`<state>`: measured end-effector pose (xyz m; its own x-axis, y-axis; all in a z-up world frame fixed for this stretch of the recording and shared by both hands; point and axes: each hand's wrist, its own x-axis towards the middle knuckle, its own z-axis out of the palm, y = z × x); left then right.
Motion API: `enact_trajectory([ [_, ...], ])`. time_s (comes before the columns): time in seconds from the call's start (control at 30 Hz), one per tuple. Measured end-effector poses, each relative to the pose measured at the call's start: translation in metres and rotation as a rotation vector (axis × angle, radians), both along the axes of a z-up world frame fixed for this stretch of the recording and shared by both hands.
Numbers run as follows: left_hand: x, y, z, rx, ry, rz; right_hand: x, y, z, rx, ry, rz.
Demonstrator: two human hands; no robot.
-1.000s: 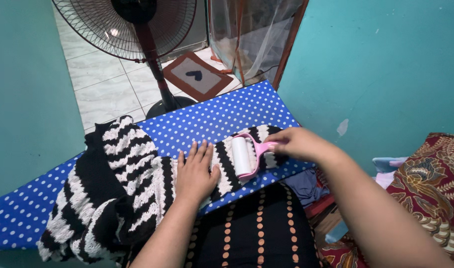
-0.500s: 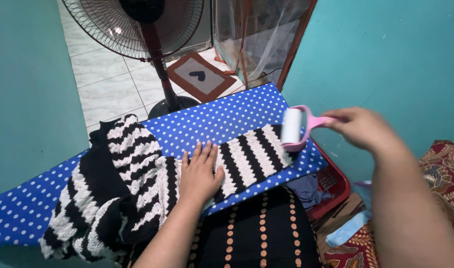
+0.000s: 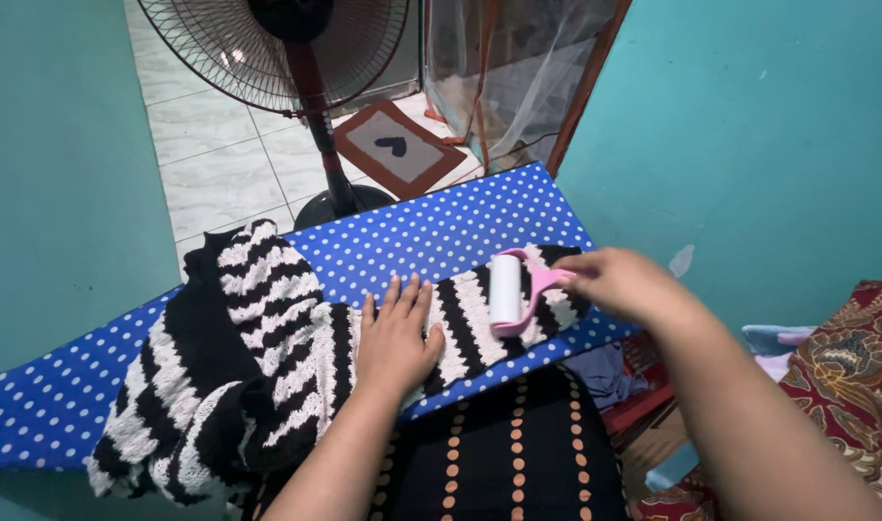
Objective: The person takes a black and white striped sweater from a laundry basket and places it on a blue polka-dotted ironing board. They then use a pink lint roller to roll over the sweater's surface, removing lint and debris from the fabric.
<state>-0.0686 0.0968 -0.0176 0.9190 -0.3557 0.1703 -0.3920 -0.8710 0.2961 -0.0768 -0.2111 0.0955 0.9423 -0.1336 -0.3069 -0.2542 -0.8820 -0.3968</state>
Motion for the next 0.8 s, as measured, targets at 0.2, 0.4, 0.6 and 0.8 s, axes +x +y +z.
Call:
enact_trajectory([
  [0.2, 0.0, -0.002, 0.003, 0.034, 0.032, 0.024, 0.004, 0.018, -0.023, 0.096, -0.161, 0.143],
  [0.4, -0.002, -0.001, 0.007, 0.021, 0.036, 0.016, 0.015, 0.033, -0.041, 0.11, -0.167, 0.188],
  [0.6, -0.001, -0.001, 0.002, 0.03, 0.006, 0.017, 0.005, -0.034, -0.007, 0.15, 0.077, 0.05],
  [0.8, -0.001, -0.002, 0.003, 0.034, 0.022, 0.023, 0.012, -0.02, -0.029, 0.192, 0.017, 0.082],
])
